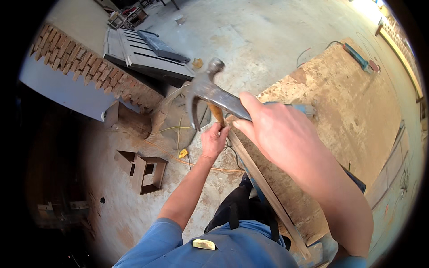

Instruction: The person assembles a wooden frame by hammering nails into a wooden plank and using a chisel to carve a groove. The person then picks up a wooden panel and places it on the workbench.

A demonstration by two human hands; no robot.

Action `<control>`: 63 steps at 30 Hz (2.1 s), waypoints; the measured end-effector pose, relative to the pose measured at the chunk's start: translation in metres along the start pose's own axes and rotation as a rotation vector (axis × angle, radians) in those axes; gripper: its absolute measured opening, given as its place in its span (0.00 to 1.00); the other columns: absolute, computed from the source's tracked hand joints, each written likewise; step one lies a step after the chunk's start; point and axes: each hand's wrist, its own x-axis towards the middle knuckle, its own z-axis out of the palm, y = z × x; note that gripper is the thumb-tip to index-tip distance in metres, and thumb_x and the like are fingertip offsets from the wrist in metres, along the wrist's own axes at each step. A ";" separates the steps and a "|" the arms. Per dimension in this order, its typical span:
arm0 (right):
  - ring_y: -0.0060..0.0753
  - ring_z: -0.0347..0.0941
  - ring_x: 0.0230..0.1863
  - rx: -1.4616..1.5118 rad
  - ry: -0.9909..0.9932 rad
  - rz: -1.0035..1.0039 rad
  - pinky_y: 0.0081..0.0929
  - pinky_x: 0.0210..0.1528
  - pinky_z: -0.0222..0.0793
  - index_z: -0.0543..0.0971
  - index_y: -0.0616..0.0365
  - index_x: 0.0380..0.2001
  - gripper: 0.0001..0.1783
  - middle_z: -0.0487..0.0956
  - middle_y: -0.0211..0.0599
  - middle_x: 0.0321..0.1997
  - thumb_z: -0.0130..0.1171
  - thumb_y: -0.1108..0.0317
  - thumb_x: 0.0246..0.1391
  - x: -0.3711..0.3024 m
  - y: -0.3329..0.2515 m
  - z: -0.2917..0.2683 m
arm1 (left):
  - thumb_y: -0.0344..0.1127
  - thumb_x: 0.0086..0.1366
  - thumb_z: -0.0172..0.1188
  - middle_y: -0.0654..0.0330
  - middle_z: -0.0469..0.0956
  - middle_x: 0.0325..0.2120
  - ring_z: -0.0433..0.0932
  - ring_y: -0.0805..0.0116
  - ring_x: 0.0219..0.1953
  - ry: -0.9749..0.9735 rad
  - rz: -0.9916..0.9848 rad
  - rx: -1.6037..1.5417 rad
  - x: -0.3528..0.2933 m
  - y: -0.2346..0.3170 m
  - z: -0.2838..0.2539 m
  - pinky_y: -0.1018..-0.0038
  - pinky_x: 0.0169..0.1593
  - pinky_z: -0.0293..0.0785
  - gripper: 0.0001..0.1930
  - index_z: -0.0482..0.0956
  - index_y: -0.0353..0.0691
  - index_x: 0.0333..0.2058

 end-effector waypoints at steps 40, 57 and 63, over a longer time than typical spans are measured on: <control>0.30 0.76 0.45 0.958 -0.041 0.781 0.26 0.50 0.71 0.72 0.60 0.59 0.25 0.80 0.46 0.44 0.60 0.69 0.59 -0.216 0.074 0.157 | 0.26 0.69 0.60 0.64 0.82 0.36 0.75 0.78 0.40 0.067 -0.405 -0.718 -0.025 0.008 0.004 0.77 0.50 0.72 0.04 0.79 0.34 0.41; 0.32 0.77 0.49 0.999 -0.041 0.826 0.28 0.54 0.70 0.72 0.60 0.59 0.24 0.81 0.48 0.47 0.58 0.70 0.59 -0.214 0.077 0.160 | 0.27 0.69 0.61 0.64 0.82 0.36 0.75 0.78 0.40 0.060 -0.403 -0.721 -0.025 0.006 0.003 0.78 0.49 0.72 0.04 0.79 0.34 0.40; 0.30 0.77 0.48 1.009 -0.042 0.839 0.28 0.54 0.70 0.72 0.60 0.59 0.24 0.81 0.46 0.47 0.58 0.70 0.59 -0.215 0.078 0.161 | 0.26 0.68 0.61 0.63 0.82 0.36 0.75 0.78 0.40 0.065 -0.380 -0.708 -0.026 0.003 0.005 0.78 0.49 0.72 0.04 0.79 0.34 0.40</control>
